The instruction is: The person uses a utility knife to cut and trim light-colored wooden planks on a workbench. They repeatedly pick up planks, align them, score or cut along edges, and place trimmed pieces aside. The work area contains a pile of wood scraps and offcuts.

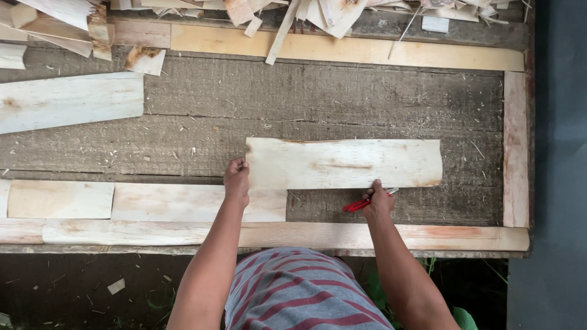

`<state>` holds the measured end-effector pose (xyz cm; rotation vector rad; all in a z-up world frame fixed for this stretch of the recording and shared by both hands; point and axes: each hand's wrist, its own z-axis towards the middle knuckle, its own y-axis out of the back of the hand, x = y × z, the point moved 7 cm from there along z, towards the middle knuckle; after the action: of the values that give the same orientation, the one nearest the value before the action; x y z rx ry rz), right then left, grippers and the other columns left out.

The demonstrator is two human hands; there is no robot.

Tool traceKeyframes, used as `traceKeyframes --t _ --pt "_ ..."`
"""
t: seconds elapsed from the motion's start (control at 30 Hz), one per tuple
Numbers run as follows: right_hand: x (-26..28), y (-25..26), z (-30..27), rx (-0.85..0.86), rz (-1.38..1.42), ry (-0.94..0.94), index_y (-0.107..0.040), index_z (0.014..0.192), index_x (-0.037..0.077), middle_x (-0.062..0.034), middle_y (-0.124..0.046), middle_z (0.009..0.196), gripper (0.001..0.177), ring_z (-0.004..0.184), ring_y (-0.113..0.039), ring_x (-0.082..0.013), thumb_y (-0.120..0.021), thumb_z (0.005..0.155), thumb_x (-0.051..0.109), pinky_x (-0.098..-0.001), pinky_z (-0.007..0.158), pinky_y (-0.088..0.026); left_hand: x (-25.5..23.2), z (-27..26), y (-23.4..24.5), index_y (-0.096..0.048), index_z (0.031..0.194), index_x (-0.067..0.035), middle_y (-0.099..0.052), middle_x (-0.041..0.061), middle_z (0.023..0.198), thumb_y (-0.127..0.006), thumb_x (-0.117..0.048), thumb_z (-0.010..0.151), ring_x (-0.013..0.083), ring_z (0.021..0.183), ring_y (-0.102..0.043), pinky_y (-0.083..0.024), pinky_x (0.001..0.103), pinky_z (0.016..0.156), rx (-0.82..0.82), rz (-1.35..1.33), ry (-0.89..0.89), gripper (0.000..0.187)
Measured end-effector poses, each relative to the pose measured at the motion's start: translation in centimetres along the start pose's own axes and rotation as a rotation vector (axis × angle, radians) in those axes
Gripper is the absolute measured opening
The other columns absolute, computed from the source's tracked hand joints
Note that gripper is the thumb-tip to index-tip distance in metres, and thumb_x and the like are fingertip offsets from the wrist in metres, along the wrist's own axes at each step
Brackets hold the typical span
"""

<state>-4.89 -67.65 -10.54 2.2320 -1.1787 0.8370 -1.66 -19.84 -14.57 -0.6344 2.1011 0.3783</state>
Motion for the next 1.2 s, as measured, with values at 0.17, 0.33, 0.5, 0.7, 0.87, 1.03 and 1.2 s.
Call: traceKeyframes --t 0.17,0.33,0.5,0.7,0.87,1.03,1.2 --pt "1.4 2.6 2.4 0.000 0.004 0.008 -0.042 0.122 0.017 -0.0003 -0.056 0.089 0.043 0.061 -0.060 -0.0108 -0.076 0.095 0.015 -0.0238 0.052 -0.048 0.9 -0.2 -3.7 -0.068 0.108 -0.016 -0.063 -0.005 0.086 -0.063 -0.015 0.103 0.0032 0.076 -0.057 -0.050 0.018 0.071 0.091 -0.099 0.000 0.007" --pt "2.5 2.6 2.2 0.092 -0.030 0.057 -0.047 0.120 0.017 0.0002 -0.054 0.089 0.036 0.062 -0.060 -0.0107 -0.074 0.096 0.013 -0.0233 0.053 -0.047 -1.0 -0.4 -5.1 -0.069 0.108 -0.018 -0.064 -0.006 0.095 -0.062 -0.015 0.105 0.0023 0.089 -0.054 -0.048 0.021 0.082 0.093 -0.043 -0.074 0.009" --pt "0.8 2.7 3.6 0.149 -0.121 -0.003 -0.054 0.106 0.021 0.0013 -0.062 0.079 0.035 0.055 -0.061 -0.0106 -0.082 0.087 0.011 -0.0256 0.049 -0.047 -2.9 -2.6 -4.9 -0.052 0.151 -0.014 -0.053 0.014 0.152 -0.061 -0.021 0.104 0.0278 0.146 -0.044 -0.038 0.044 0.122 0.010 0.269 -0.023 0.049" --pt "0.4 1.6 2.4 0.240 -0.170 -0.053 -0.055 0.100 0.018 -0.0014 -0.070 0.084 0.024 0.053 -0.061 -0.0066 -0.077 0.089 0.014 -0.0253 0.048 -0.048 -1.1 -3.7 -4.1 -0.048 0.155 -0.010 -0.050 0.015 0.156 -0.060 -0.027 0.104 0.0309 0.147 -0.043 -0.036 0.047 0.123 0.082 0.328 0.122 0.054" --pt "-0.8 -0.1 1.3 0.324 -0.237 -0.148 -0.052 0.110 0.016 -0.0030 -0.077 0.098 0.028 0.055 -0.059 -0.0058 -0.074 0.095 0.028 -0.0257 0.049 -0.048 0.0 -2.9 -3.7 -0.043 0.159 -0.020 -0.050 0.005 0.155 -0.056 -0.031 0.107 0.0235 0.145 -0.044 -0.042 0.046 0.120 0.145 0.448 0.170 0.054" --pt "-2.5 -0.9 1.4 0.341 -0.222 -0.160 -0.050 0.111 0.014 -0.0039 -0.077 0.101 0.031 0.056 -0.061 -0.0071 -0.074 0.096 0.027 -0.0277 0.052 -0.048 -0.3 -3.2 -4.5 -0.050 0.155 -0.012 -0.063 0.010 0.137 -0.067 -0.035 0.101 0.0229 0.128 -0.061 -0.052 0.042 0.105 0.200 0.427 0.181 0.061" --pt "-2.8 -0.6 0.0 0.298 -0.190 -0.175 -0.049 0.105 0.022 -0.0013 -0.074 0.094 0.024 0.057 -0.061 -0.0093 -0.071 0.097 0.023 -0.0289 0.052 -0.048 -0.8 -4.7 -6.1 -0.068 0.132 -0.015 -0.071 0.001 0.105 -0.065 -0.018 0.100 0.0131 0.089 -0.065 -0.054 0.034 0.075 0.295 0.464 0.155 0.032"
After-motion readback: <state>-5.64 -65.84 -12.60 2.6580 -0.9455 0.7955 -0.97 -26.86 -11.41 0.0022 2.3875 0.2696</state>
